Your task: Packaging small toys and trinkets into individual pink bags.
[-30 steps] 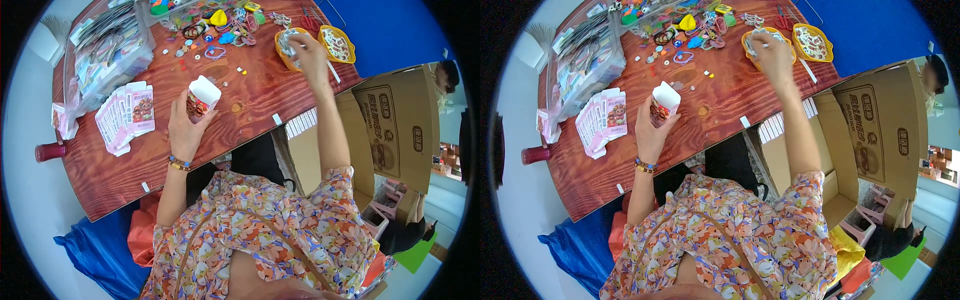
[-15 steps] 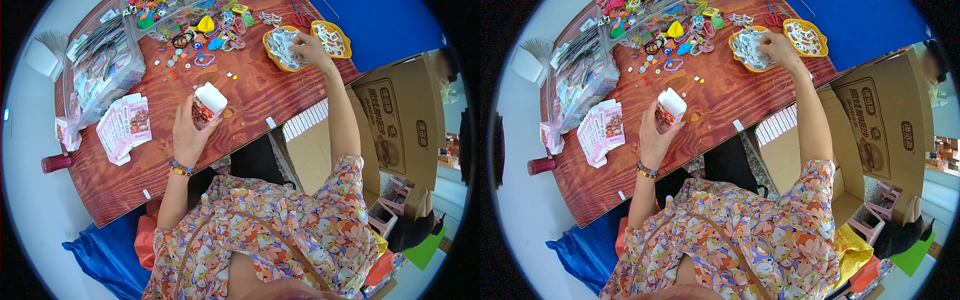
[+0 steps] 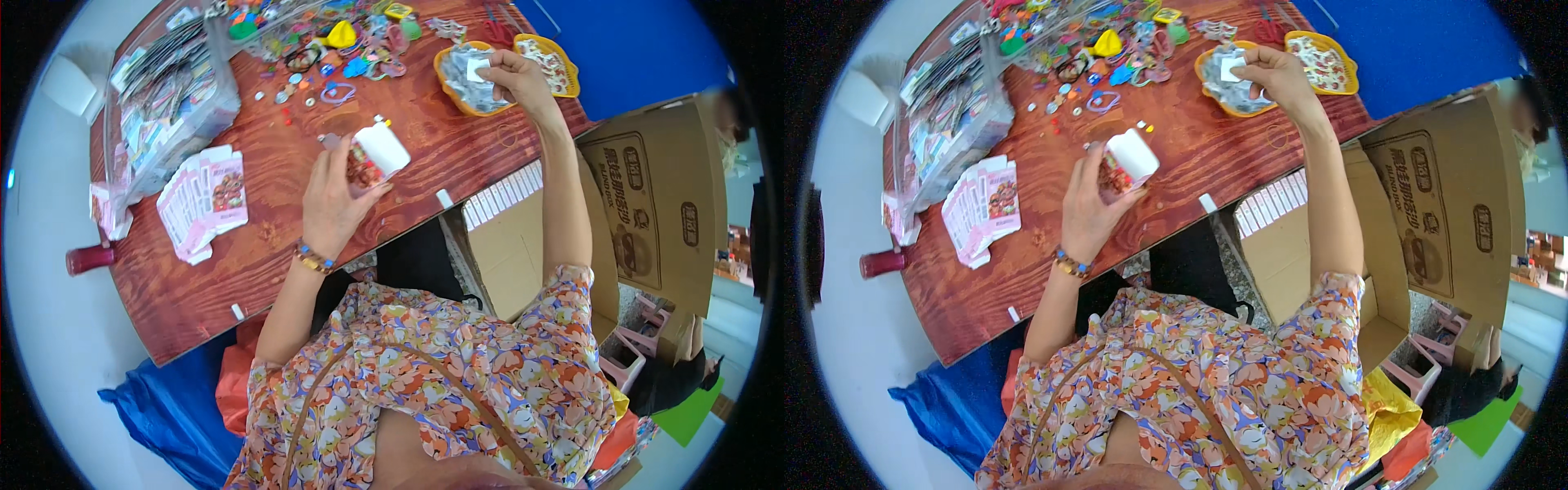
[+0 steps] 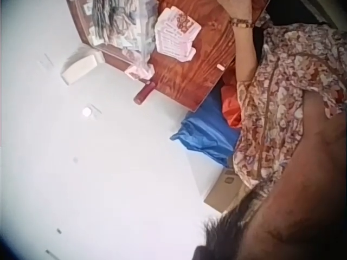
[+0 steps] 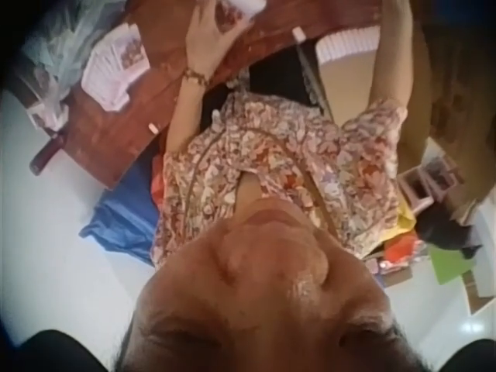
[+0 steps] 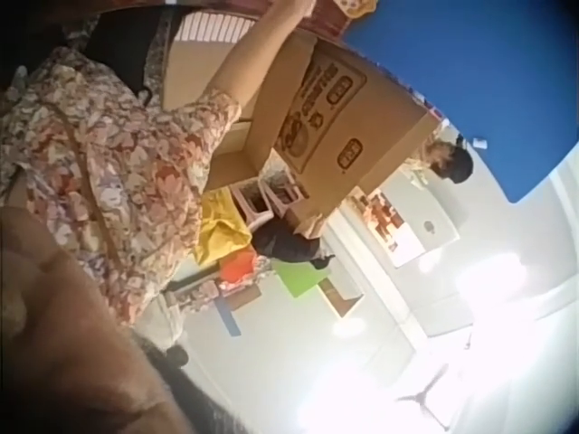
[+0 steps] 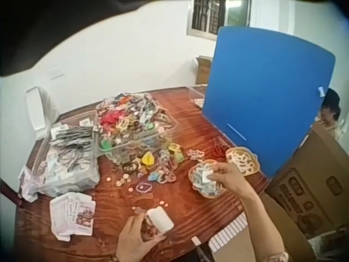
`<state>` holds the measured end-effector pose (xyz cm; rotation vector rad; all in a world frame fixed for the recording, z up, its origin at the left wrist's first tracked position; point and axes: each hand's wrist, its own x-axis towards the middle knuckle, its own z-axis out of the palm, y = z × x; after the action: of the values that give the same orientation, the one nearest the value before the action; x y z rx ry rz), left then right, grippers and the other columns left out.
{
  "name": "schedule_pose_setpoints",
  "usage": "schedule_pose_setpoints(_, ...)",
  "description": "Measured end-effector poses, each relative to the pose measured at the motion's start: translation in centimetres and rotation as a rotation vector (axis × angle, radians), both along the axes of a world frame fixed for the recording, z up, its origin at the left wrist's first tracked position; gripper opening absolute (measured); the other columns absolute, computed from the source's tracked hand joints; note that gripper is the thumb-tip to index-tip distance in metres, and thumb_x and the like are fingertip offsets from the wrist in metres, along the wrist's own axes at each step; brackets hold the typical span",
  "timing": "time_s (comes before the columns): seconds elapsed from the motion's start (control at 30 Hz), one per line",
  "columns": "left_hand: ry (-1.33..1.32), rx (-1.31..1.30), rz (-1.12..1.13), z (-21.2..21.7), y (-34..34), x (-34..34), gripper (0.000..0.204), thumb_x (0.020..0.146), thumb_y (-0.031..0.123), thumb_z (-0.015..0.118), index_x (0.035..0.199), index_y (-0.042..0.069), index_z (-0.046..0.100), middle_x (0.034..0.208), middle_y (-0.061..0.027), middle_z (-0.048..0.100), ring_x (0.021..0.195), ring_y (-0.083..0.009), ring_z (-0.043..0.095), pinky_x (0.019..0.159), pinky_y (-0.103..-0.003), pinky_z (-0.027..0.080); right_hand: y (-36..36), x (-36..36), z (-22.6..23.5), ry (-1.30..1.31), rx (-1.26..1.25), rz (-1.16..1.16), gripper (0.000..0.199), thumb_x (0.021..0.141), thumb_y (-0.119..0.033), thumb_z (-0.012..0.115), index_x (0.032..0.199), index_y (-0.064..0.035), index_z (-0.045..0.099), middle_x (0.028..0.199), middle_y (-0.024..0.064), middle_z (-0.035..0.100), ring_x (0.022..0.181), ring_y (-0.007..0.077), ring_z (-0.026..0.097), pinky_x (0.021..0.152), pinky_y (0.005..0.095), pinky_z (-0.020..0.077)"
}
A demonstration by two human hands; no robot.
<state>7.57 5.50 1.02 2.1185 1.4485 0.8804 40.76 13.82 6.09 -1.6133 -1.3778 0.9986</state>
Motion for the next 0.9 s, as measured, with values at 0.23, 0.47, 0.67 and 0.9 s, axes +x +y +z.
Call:
schedule_pose_setpoints(0.23, 0.072, 0.169, 0.005, 0.5, 0.4, 1.5, 0.085, 0.067, 0.030, 0.088, 0.138, 0.004, 0.048, 0.124, -0.0161, 0.057, 0.108, -0.0346, 0.060, 0.086, -0.044, 0.054, -4.5, -11.6, 1.7, -0.310, 0.142, 0.356, 0.017, 0.089, -0.015, 0.069, 0.101, -0.0026, 0.068, 0.077, 0.0058, 0.071, 0.063, 0.0131, 0.063, 0.058, 0.0280, 0.0483)
schedule_pose_setpoints(0.47, 0.044, 0.203, 0.006, -0.3, 0.7, 1.6, 0.086, 0.068, 0.030, 0.088, 0.138, 0.004, 0.047, 0.124, -0.0197, 0.056, 0.109, -0.0376, 0.059, 0.088, -0.045, 0.053, -5.8, -12.9, 2.3, -0.561, 0.276, 0.313, 0.021, 0.090, -0.016, 0.067, 0.106, -0.0039, 0.070, 0.078, 0.0118, 0.071, 0.066, 0.0186, 0.067, 0.061, 0.0318, 0.0507)
schedule_pose_setpoints(0.67, -0.105, 0.040, 0.042, -0.4, 0.7, -0.1, 0.080, 0.070, 0.024, 0.088, 0.135, 0.001, 0.048, 0.119, -0.0200, 0.058, 0.109, -0.0380, 0.060, 0.089, -0.043, 0.051, -1.7, -4.8, 3.0, -0.236, 0.269, -0.164, 0.022, 0.090, -0.022, 0.066, 0.101, -0.0042, 0.073, 0.085, 0.0050, 0.071, 0.062, 0.0104, 0.060, 0.060, 0.0283, 0.0488)
schedule_pose_setpoints(0.9, -0.172, -0.006, 0.038, -1.3, 0.6, -0.8, 0.081, 0.070, 0.019, 0.088, 0.137, -0.001, 0.047, 0.119, -0.0186, 0.058, 0.109, -0.0338, 0.060, 0.091, -0.041, 0.050, 5.2, 15.5, -3.4, -1.027, -0.250, -0.511, 0.040, 0.084, -0.042, 0.064, 0.112, -0.0155, 0.072, 0.116, 0.0153, 0.070, 0.108, 0.0340, 0.067, 0.090, 0.0452, 0.0526)
